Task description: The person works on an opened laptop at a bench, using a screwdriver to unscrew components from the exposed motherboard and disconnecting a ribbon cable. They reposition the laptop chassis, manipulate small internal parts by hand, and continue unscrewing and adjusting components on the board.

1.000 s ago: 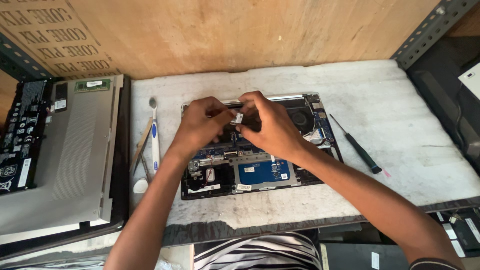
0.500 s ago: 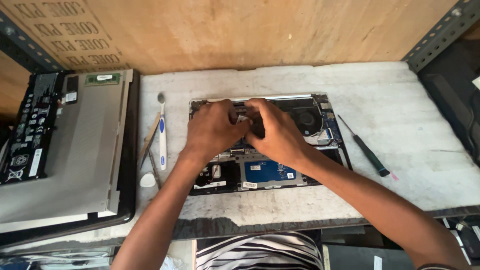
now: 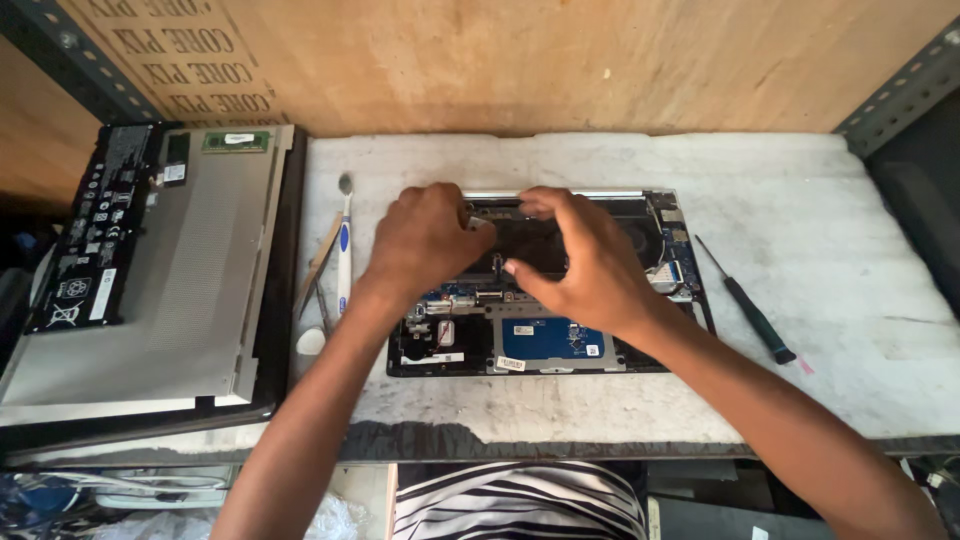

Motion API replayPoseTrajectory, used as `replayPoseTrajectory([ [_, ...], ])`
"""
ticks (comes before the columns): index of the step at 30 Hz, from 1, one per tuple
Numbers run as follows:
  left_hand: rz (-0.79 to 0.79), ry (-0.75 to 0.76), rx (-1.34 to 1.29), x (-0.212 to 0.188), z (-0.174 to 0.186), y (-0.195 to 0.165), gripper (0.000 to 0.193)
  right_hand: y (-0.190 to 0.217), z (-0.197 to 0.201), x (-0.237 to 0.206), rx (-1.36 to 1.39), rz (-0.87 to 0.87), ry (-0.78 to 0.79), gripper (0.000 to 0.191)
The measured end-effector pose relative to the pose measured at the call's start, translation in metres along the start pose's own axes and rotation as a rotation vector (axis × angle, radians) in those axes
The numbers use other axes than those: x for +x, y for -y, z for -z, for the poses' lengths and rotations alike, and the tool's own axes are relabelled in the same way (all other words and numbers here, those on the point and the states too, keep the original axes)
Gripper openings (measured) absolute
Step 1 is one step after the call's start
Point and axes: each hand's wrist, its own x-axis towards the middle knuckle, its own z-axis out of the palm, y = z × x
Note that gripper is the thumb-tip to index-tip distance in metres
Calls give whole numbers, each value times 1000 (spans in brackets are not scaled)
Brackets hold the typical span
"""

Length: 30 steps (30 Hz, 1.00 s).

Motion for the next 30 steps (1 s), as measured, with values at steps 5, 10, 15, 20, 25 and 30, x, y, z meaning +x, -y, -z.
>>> replayPoseTrajectory([
  [5,80,23,44,4,24,13,38,2,12,2,12,18,-24,60],
  [10,174,12,124,6,59,36,38,3,19,3,7,44,-50,56],
  [15,230,-9,148,11,98,69,38,2,22,4,10,65,-61,51],
  [20,355,-43,185,13,123,108,41,2,23,2,-39,55,-46,36],
  [25,340,-88,296,16,135,153,44,1,21,2,-49,33,-32,30],
  [30,479,-60,452,23,139,198,50,0,21,1,-38,-18,-10,29],
])
